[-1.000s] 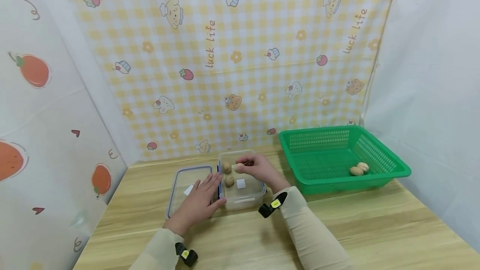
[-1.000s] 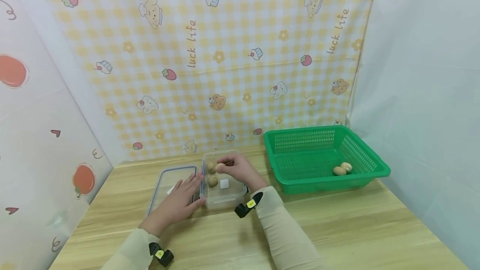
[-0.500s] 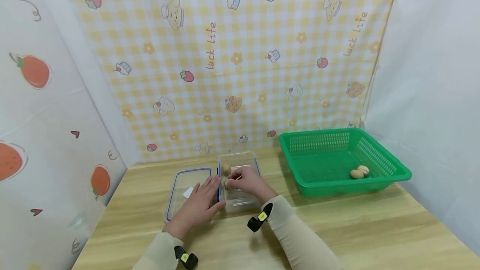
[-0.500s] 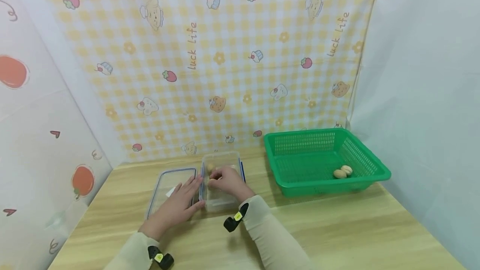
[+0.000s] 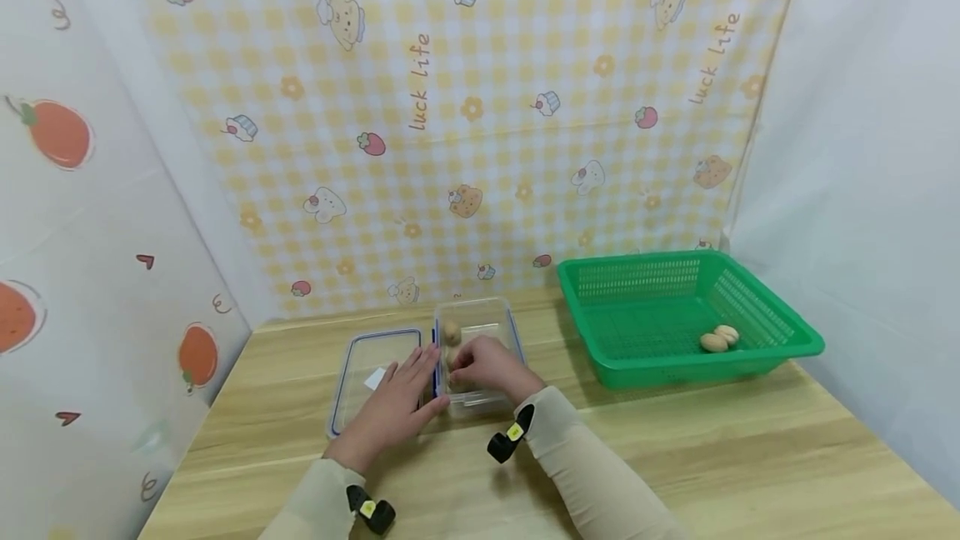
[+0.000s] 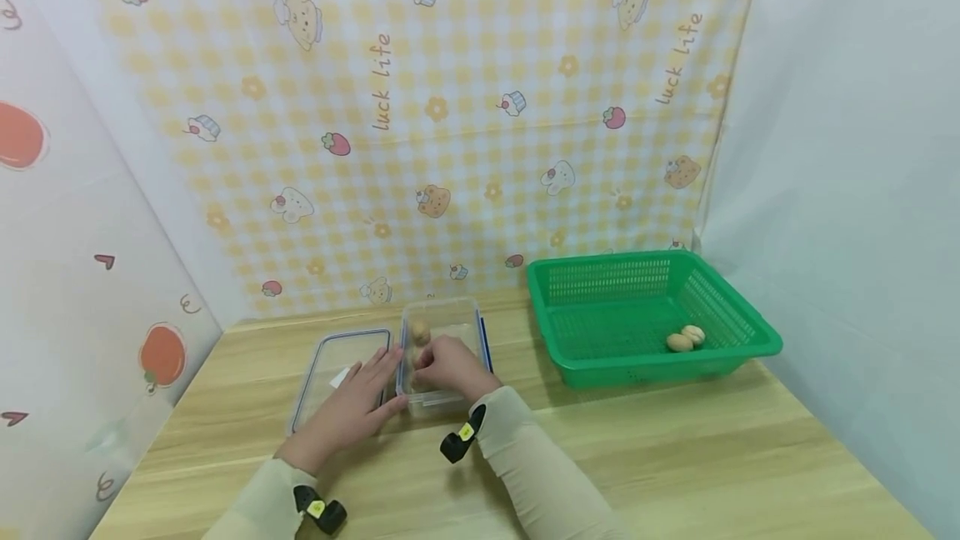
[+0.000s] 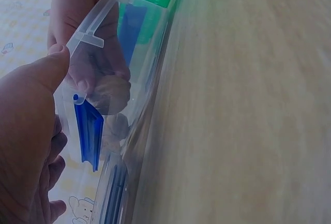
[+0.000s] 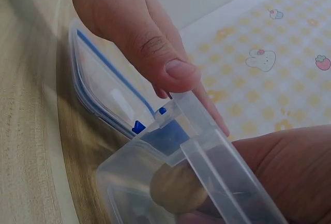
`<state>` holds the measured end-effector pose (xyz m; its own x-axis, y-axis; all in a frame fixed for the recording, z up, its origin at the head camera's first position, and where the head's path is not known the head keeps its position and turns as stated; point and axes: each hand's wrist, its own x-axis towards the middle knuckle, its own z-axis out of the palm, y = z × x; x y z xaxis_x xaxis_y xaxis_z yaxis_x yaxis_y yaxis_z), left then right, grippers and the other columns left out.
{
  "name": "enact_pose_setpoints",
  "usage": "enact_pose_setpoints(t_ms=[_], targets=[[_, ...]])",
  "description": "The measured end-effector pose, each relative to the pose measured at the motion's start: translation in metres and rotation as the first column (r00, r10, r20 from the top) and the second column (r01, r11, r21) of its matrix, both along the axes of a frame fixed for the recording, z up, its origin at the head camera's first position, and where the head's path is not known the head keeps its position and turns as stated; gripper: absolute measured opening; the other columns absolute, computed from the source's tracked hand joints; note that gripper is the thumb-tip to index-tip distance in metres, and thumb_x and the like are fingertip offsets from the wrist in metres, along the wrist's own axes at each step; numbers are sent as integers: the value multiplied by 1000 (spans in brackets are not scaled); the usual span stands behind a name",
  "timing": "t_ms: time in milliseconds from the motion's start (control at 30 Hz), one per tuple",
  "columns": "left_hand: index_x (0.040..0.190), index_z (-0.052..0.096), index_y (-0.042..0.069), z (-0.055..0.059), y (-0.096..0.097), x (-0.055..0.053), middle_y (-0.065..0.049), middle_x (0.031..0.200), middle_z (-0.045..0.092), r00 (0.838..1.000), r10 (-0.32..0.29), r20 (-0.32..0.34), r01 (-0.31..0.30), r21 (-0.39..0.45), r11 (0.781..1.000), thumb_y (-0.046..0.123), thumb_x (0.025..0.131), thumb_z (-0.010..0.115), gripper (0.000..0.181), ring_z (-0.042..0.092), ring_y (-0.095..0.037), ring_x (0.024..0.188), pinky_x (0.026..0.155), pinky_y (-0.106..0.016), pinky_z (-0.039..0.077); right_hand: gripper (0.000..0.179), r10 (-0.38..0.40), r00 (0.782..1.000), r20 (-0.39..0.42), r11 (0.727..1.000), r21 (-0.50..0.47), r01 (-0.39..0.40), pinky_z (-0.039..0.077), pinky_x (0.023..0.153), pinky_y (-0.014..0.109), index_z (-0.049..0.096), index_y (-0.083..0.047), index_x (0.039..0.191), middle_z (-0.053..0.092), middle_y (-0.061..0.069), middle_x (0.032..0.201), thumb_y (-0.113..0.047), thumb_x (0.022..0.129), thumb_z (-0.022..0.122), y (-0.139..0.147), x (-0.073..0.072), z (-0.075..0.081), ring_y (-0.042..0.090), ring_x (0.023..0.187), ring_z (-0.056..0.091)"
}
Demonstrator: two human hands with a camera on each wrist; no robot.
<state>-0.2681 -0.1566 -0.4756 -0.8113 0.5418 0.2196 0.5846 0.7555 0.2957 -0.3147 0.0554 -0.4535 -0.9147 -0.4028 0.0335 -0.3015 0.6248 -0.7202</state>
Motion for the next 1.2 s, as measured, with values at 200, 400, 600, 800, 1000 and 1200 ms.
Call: enact_pose_setpoints(t_ms=[200, 400, 600, 800, 1000, 1200], targets=[[161, 22, 6, 2, 0, 1, -8, 168, 20, 1000, -1, 15, 1, 2, 1000, 53, 104, 48, 79, 19, -34, 153, 118, -65, 17, 10, 31, 1000, 3, 999, 37, -31, 50, 58, 23, 75, -13, 80, 66, -7, 69, -15, 89, 78, -2, 0, -1, 8, 62, 58], [162, 19, 8, 0, 2, 3, -8, 168, 17, 1000, -1, 25, 1, 11, 1000, 54, 103, 50, 81, 18, -33, 153, 119, -64, 16, 7, 33, 999, 21, 995, 89, -34, 51, 62, 26, 75, -13, 86, 68, -7, 75, -18, 90, 77, -2, 5, 1, 8, 66, 60], [162, 18, 9, -1, 3, 2, -5, 169, 16, 999, 9, 34, -10, 21, 1000, 54, 103, 48, 80, 17, -32, 154, 120, -64, 14, 11, 6, 1000, -3, 992, 126, -6, 53, 66, 28, 75, -11, 90, 69, -6, 78, -22, 91, 77, -3, 5, 2, 9, 69, 61], [163, 18, 11, 3, 2, 1, -3, 169, 15, 999, 19, 45, -19, 16, 1000, 55, 103, 48, 80, 14, -26, 155, 120, -62, 15, 18, -28, 998, -59, 984, 176, 38, 46, 57, 26, 70, -13, 79, 62, -6, 68, -24, 91, 76, -5, 3, 1, 10, 61, 54], [162, 18, 9, 4, 2, 1, -7, 168, 18, 999, 14, 41, -14, 16, 1000, 53, 103, 49, 80, 17, -31, 154, 120, -63, 15, 23, -49, 998, -48, 987, 150, 56, 46, 54, 25, 69, -14, 77, 62, -6, 66, -29, 94, 72, -4, 4, 5, 10, 58, 55], [162, 19, 9, 2, 2, 1, -7, 168, 19, 999, 22, 31, -23, 23, 999, 49, 105, 48, 76, 17, -30, 154, 120, -63, 16, 22, -76, 994, -79, 992, 97, 83, 51, 60, 29, 72, -15, 86, 66, -6, 76, -33, 97, 68, 6, 3, 21, 11, 67, 60]])
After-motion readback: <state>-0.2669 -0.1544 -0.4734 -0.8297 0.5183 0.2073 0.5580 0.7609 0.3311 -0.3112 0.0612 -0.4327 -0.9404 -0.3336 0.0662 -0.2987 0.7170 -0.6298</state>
